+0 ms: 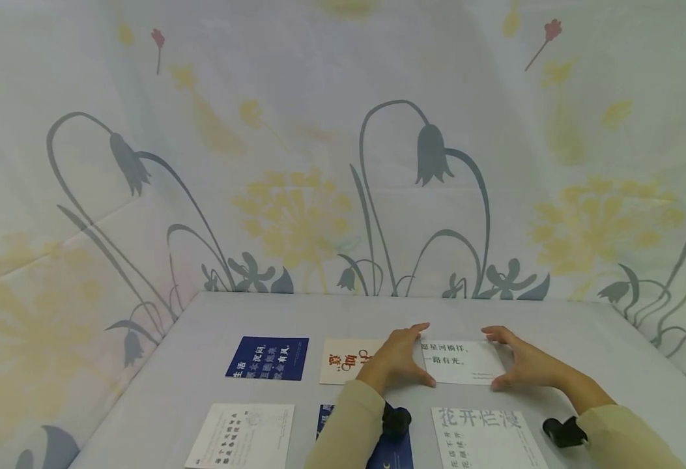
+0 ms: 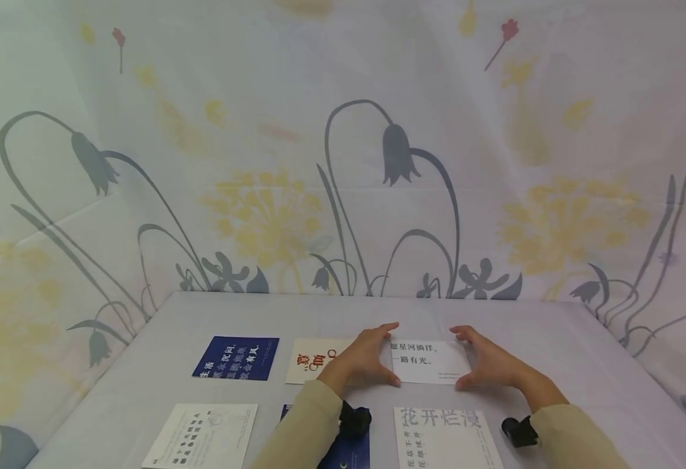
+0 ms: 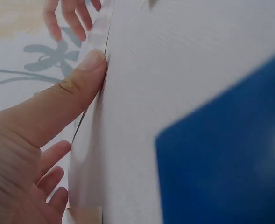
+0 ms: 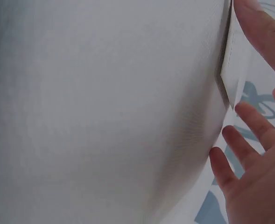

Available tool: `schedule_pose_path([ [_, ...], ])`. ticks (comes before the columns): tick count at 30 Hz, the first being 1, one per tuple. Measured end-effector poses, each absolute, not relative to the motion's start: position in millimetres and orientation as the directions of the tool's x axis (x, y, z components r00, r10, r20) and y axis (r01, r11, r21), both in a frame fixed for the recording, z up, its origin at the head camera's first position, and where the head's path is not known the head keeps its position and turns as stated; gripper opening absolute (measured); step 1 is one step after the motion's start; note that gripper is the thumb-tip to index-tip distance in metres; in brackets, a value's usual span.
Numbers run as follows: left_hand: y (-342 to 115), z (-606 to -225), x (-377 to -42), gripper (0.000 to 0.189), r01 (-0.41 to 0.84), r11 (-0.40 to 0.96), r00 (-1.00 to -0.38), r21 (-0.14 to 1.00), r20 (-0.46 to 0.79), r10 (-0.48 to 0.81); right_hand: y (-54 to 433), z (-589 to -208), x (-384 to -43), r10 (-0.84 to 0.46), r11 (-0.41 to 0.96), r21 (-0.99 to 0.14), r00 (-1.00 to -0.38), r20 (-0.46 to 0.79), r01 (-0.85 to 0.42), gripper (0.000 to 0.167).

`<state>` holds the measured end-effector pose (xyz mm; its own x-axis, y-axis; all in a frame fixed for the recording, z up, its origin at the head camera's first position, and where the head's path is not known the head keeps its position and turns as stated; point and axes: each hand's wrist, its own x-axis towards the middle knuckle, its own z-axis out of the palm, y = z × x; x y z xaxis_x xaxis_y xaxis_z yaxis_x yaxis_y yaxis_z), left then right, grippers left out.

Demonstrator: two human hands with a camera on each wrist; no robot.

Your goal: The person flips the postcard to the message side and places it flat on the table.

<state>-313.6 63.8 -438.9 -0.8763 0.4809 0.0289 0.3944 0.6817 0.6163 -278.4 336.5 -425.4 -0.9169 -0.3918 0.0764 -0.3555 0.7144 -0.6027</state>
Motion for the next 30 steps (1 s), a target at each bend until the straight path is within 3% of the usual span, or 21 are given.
schedule_pose_path([
  [6,64.3,-437.0,-313.5,0.100,0.411,0.708,-0.871,0.574,0.018,0.491,338.4,-428.8,-279.5,-0.412,0.716,-0.604,-0.910,0.040,-0.350,0.081],
  [12,64.6,-433.0,-314.3,0.078,0.434,0.753,-0.865,0.495,-0.006,0.503,338.8,-428.7,-283.4,-0.445,0.726,-0.572,-0.895,0.033,-0.382,0.056],
  [17,66.3,-432.6,-316.9,0.067,0.443,0.773,-0.862,0.455,-0.021,0.506,338.1,-428.8,-285.3,-0.444,0.736,-0.550,-0.895,0.047,-0.394,0.052],
  [24,66.7,-434.4,-318.0,0.066,0.433,0.769,-0.864,0.470,-0.027,0.503,338.1,-430.6,-285.6,-0.430,0.739,-0.533,-0.898,0.097,-0.412,0.051],
  [30,67.7,-434.8,-317.1,0.067,0.434,0.757,-0.867,0.488,0.000,0.498,338.3,-427.8,-283.6,-0.434,0.766,-0.455,-0.888,0.155,-0.454,0.051],
])
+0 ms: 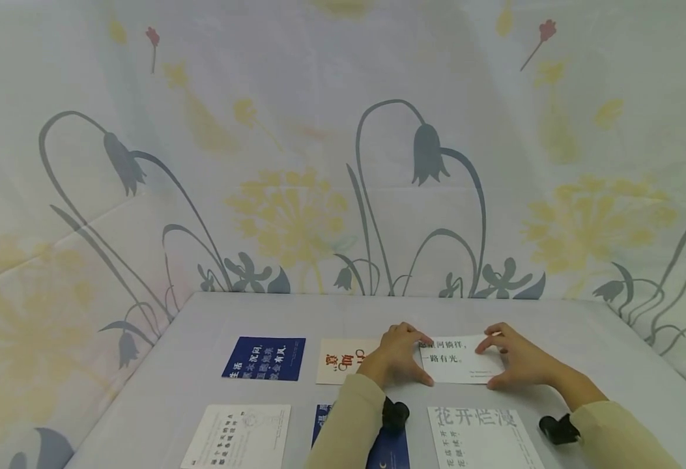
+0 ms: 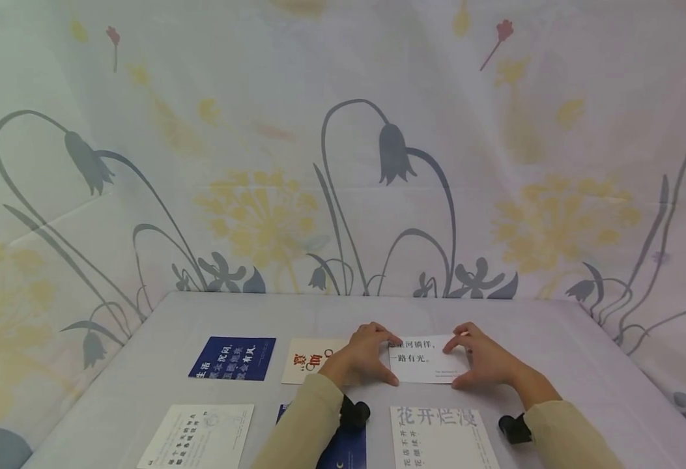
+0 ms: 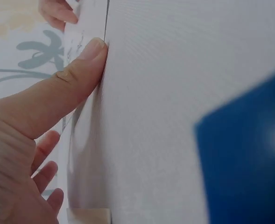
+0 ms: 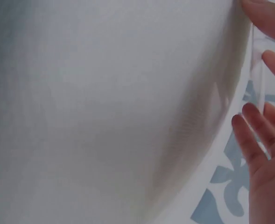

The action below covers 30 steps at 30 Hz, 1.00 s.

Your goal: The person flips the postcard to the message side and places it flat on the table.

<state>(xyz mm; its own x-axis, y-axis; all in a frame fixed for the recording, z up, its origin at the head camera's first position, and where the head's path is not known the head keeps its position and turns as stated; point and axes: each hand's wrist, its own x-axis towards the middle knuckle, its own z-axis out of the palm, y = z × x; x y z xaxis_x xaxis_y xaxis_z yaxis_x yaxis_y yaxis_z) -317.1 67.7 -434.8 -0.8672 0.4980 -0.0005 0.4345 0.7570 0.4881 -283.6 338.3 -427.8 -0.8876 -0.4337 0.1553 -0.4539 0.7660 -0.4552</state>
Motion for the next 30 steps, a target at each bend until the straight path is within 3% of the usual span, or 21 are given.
schedule_pose_path([
  [8,67.9,-431.7,-320.0,0.067,0.510,0.770,-0.848,0.385,0.076,0.524,337.7,-417.8,-278.5,-0.463,0.750,-0.372,-0.836,0.294,-0.546,0.050],
  [11,66.6,-430.2,-321.7,0.064,0.517,0.760,-0.846,0.395,0.099,0.524,337.5,-414.7,-277.6,-0.478,0.735,-0.362,-0.817,0.323,-0.573,0.050],
  [15,64.4,-429.6,-322.4,0.056,0.461,0.682,-0.862,0.568,0.103,0.497,337.9,-412.6,-276.4,-0.488,0.727,-0.360,-0.809,0.327,-0.584,0.052],
  [20,65.6,-431.6,-321.9,0.049,0.344,0.480,-0.878,0.807,0.094,0.469,339.2,-413.5,-275.3,-0.475,0.729,-0.377,-0.819,0.321,-0.571,0.056],
  [30,70.0,-432.7,-319.5,0.045,0.252,0.366,-0.920,0.896,0.104,0.378,338.8,-420.0,-274.4,-0.437,0.706,-0.474,-0.851,0.292,-0.526,0.064],
])
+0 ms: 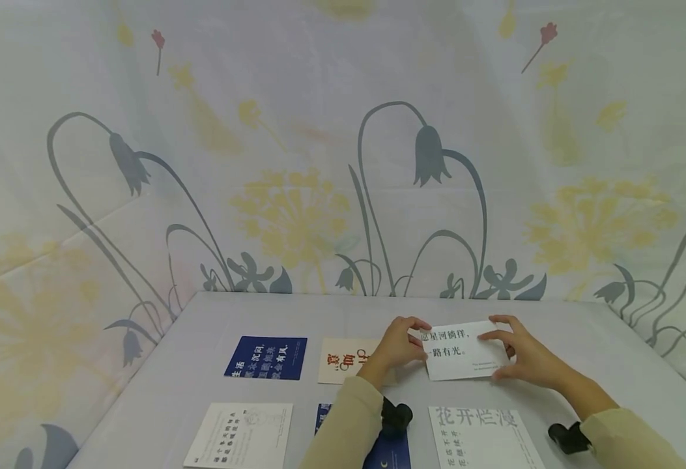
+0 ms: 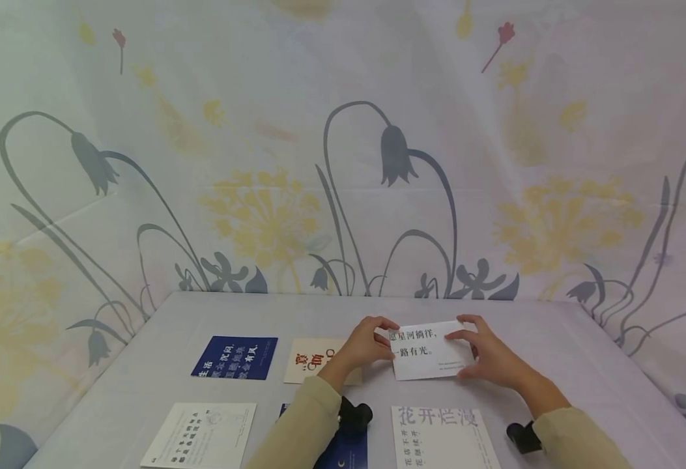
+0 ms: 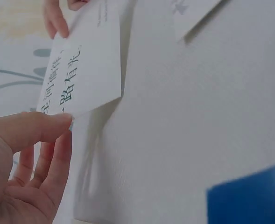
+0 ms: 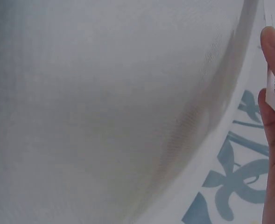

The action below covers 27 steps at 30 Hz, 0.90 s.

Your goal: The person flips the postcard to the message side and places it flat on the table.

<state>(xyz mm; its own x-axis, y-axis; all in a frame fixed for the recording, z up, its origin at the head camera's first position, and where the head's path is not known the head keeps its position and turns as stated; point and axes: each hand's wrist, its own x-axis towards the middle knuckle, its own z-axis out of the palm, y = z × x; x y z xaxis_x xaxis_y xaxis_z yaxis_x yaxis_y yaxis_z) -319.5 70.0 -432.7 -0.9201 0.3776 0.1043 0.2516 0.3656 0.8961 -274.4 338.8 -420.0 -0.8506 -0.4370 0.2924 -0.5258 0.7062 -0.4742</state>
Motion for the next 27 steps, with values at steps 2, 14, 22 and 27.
schedule_pose_path([
  [2,70.1,-432.9,-319.6,0.044,0.231,0.353,-0.928,0.907,0.096,0.361,339.0,-420.9,-274.3,-0.437,0.694,-0.488,-0.849,0.298,-0.529,0.058],
  [14,72.9,-432.8,-320.7,0.039,0.138,0.200,-0.963,0.970,0.083,0.258,333.5,-422.2,-276.7,-0.366,0.694,-0.399,-0.771,0.522,-0.599,0.037],
  [22,71.7,-431.9,-316.6,0.035,0.064,0.087,-0.976,0.994,0.044,0.215,328.3,-417.6,-270.7,-0.211,0.634,-0.642,-0.895,0.392,-0.431,0.039],
  [27,70.8,-432.7,-316.2,0.035,0.012,0.026,-0.986,1.000,0.007,0.164,326.2,-414.6,-270.8,-0.130,0.522,-0.793,-0.948,0.291,-0.315,0.054],
])
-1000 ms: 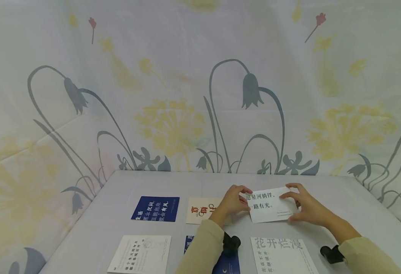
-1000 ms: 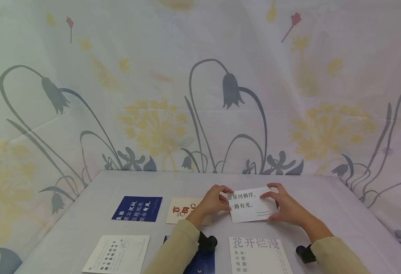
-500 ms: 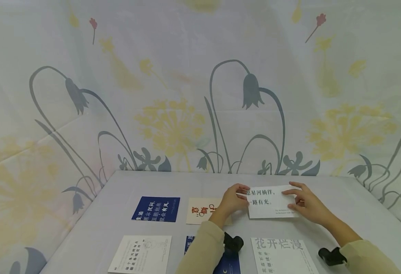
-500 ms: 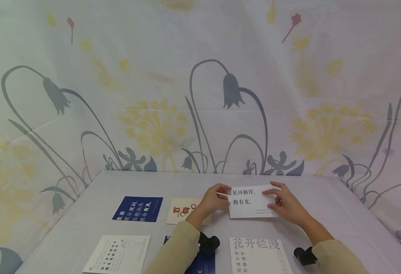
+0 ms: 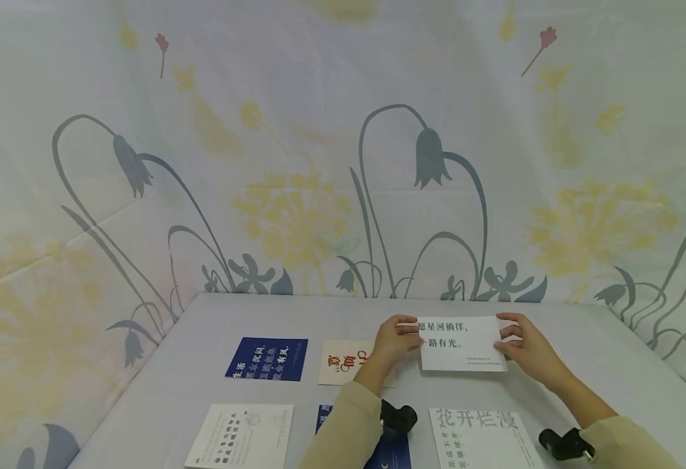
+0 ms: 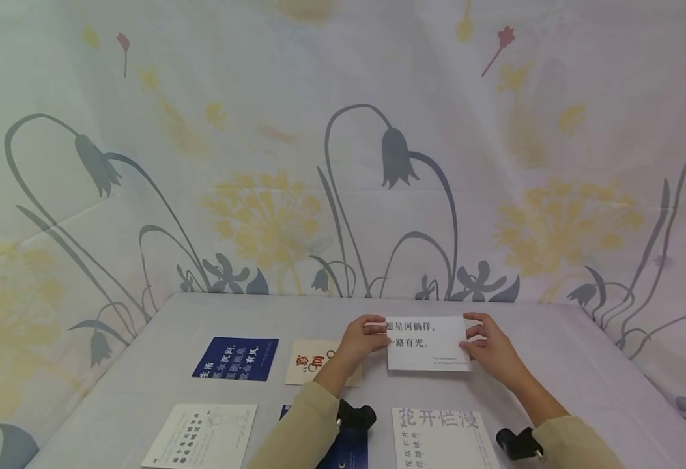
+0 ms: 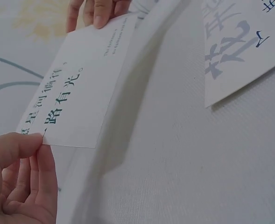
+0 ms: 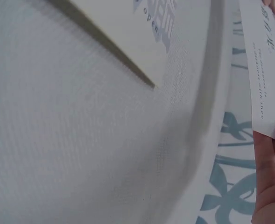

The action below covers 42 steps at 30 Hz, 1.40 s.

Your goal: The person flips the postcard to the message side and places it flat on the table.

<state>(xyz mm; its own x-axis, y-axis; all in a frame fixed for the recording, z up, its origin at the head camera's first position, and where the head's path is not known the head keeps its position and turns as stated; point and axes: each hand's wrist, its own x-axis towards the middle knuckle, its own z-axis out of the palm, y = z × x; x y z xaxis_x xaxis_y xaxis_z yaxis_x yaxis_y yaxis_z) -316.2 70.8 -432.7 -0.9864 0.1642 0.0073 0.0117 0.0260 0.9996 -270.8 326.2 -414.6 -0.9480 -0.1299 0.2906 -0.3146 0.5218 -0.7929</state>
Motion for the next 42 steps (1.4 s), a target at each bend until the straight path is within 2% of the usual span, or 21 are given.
schedule_pose_path([
  [3,70.0,-434.3,-316.6,0.032,0.007,0.041,-0.989,0.999,0.001,0.146,325.6,-413.3,-269.7,-0.100,0.502,-0.822,-0.962,0.253,-0.269,0.051],
  [10,68.2,-435.0,-315.2,0.021,-0.014,0.052,-0.985,0.999,-0.023,0.172,327.6,-412.2,-266.4,-0.080,0.486,-0.838,-0.968,0.239,-0.247,0.030],
  [15,68.8,-435.2,-314.2,0.020,-0.041,0.032,-0.983,0.999,-0.046,0.179,327.4,-412.0,-265.8,-0.056,0.497,-0.838,-0.973,0.225,-0.223,0.029],
  [22,71.1,-435.3,-311.1,0.013,-0.066,0.089,-0.986,0.994,-0.079,0.146,328.3,-411.8,-264.4,-0.018,0.565,-0.800,-0.972,0.234,-0.203,0.034],
  [27,70.8,-431.0,-305.3,0.013,-0.131,0.120,-0.980,0.984,-0.146,0.135,329.5,-412.3,-263.7,-0.017,0.575,-0.790,-0.968,0.252,-0.215,0.033],
  [31,69.7,-429.4,-302.9,0.017,-0.149,0.079,-0.972,0.986,-0.161,0.169,330.7,-413.1,-262.8,-0.041,0.503,-0.826,-0.962,0.269,-0.252,0.030],
  [42,63.6,-425.9,-302.9,0.020,-0.117,-0.114,-0.971,0.987,-0.089,0.223,335.6,-411.9,-260.4,-0.073,0.322,-0.904,-0.960,0.272,-0.281,0.036],
])
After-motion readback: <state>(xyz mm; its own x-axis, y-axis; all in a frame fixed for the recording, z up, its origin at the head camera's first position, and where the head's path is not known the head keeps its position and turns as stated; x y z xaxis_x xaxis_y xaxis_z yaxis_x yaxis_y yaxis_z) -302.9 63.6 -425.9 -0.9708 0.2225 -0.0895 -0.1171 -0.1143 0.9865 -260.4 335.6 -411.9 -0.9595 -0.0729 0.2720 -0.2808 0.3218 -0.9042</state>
